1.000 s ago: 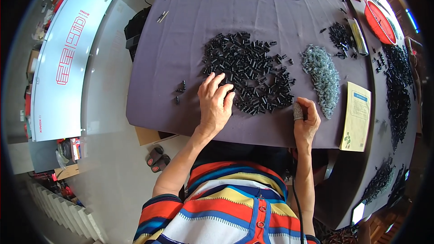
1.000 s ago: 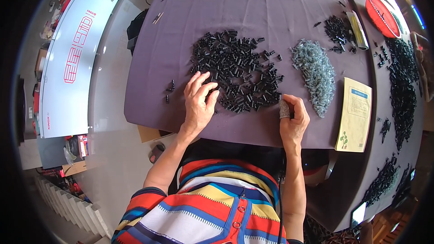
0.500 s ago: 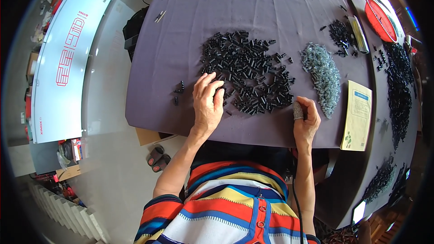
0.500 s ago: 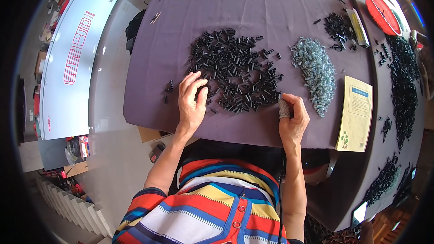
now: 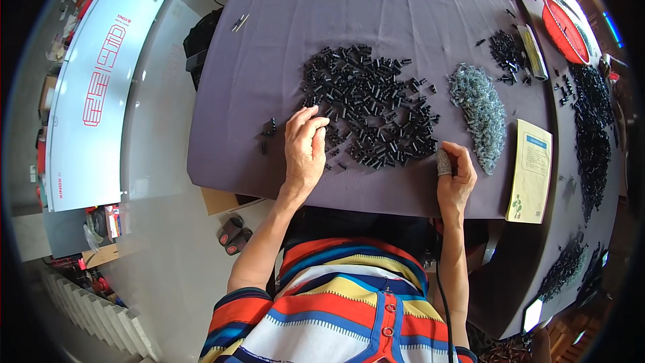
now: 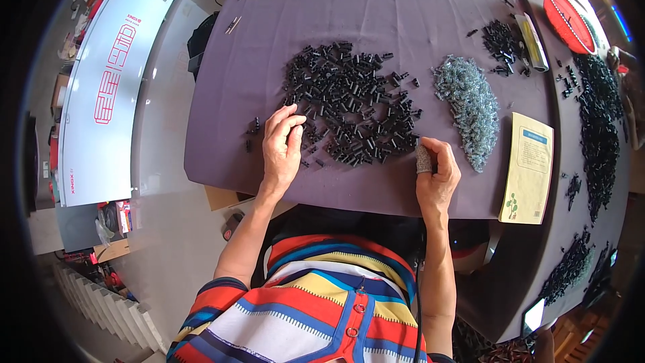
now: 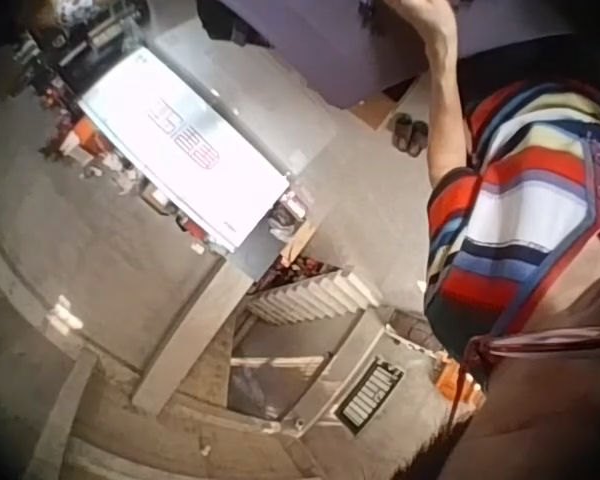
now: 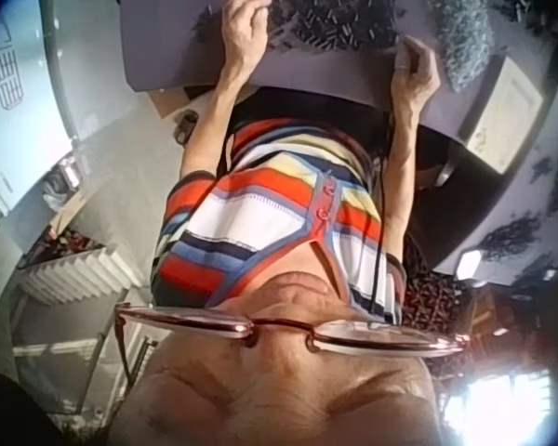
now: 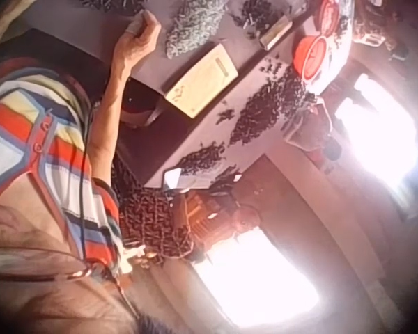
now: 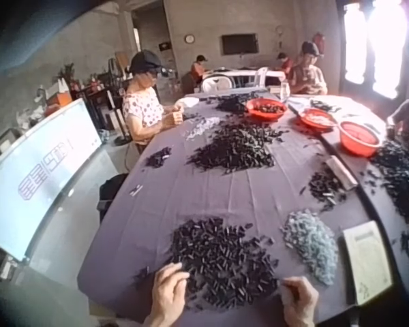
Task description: Sorting small black plastic parts and inserting them into a cylindrical container for assembly or inspection.
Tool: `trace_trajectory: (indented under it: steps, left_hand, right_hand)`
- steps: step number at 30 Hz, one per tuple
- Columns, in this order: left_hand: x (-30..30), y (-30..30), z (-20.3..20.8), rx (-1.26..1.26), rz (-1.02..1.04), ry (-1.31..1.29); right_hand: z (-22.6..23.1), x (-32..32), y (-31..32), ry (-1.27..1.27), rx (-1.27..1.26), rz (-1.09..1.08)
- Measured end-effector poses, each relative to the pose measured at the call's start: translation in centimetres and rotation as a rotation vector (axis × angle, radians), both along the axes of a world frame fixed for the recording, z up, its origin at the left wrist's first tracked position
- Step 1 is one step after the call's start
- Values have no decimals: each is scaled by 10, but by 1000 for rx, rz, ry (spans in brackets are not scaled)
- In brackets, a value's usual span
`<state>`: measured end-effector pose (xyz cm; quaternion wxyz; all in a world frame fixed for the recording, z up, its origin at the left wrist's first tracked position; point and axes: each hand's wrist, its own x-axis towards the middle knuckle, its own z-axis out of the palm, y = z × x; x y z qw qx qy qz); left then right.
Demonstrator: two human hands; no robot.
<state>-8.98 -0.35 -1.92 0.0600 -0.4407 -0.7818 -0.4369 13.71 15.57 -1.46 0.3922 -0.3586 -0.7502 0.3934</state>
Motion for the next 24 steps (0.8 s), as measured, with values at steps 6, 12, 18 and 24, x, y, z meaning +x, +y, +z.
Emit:
trace_trajectory:
  steps: [6,12,18,24]
  left_hand:
    - [-3,3,0,-67,-9,67]
    - [0,4,-5,-87,8,109]
    - [-2,8,11,-178,-38,185]
    - [-18,18,36,-381,-235,317]
  right_hand:
    - [1,0,-1,-3,-2,1]
    - [2,0,-1,-5,3,1]
    - [0,0,0,7,4,11]
    - [-1,0,0,-3,7,7]
